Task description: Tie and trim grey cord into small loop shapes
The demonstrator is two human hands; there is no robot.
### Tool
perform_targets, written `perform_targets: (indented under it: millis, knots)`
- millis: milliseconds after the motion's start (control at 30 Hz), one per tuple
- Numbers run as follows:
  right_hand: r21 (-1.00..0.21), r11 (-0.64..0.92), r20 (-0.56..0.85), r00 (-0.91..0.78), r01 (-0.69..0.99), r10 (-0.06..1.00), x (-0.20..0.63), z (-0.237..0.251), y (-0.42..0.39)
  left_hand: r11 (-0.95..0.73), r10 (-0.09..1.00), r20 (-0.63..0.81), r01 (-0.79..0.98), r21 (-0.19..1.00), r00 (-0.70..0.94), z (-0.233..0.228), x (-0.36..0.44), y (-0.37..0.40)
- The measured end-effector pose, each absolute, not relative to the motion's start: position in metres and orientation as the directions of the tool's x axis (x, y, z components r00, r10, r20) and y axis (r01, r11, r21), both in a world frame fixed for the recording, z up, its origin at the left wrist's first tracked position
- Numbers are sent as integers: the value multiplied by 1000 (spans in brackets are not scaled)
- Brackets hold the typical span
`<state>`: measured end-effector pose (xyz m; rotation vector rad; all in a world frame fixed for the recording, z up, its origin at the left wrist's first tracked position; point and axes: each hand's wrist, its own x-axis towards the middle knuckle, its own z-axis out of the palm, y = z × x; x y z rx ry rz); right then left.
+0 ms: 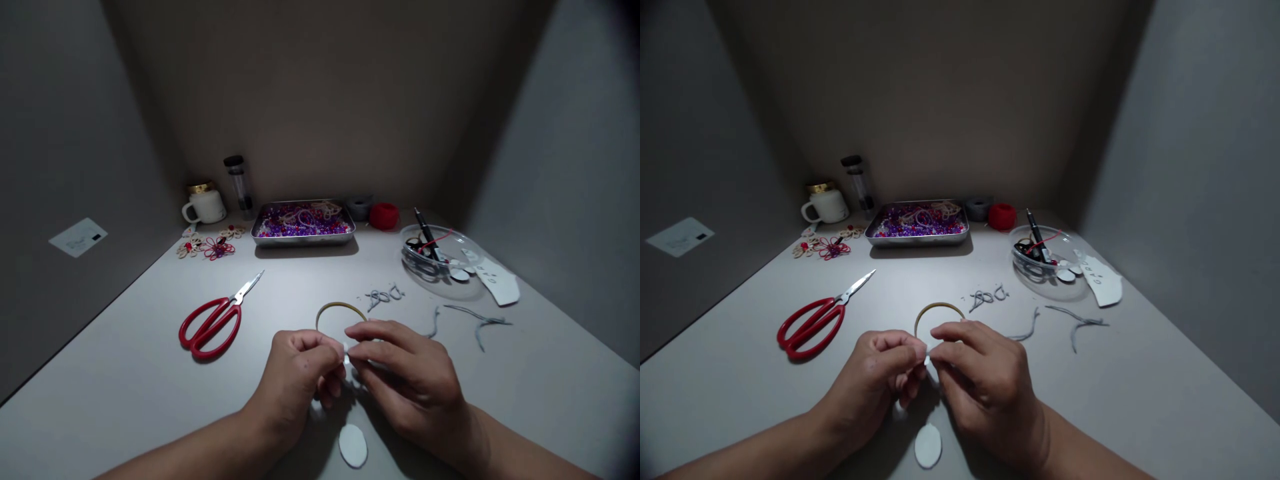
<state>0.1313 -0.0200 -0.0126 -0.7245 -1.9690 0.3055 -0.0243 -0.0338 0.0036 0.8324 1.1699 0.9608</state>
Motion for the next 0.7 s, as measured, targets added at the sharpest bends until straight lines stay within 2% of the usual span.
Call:
perform_targets:
  millis: [233, 500, 600, 700]
  knots:
    - [-449, 790, 725, -346, 417, 595, 131, -16, -19, 345, 938, -338, -128, 930, 69, 3, -23, -35]
    - [-234, 841, 786, -414, 488, 459, 132, -10, -23, 326, 945, -324, -102, 940, 40, 3, -21, -37]
    - [-248, 825, 782, -397, 508, 480, 131, -10, -21, 316, 949, -313, -80, 945, 41, 3, -21, -38]
    - [-315, 804, 775, -352, 504, 524, 130, -13, -19, 305, 952, -302, -59, 950, 55, 4, -21, -38]
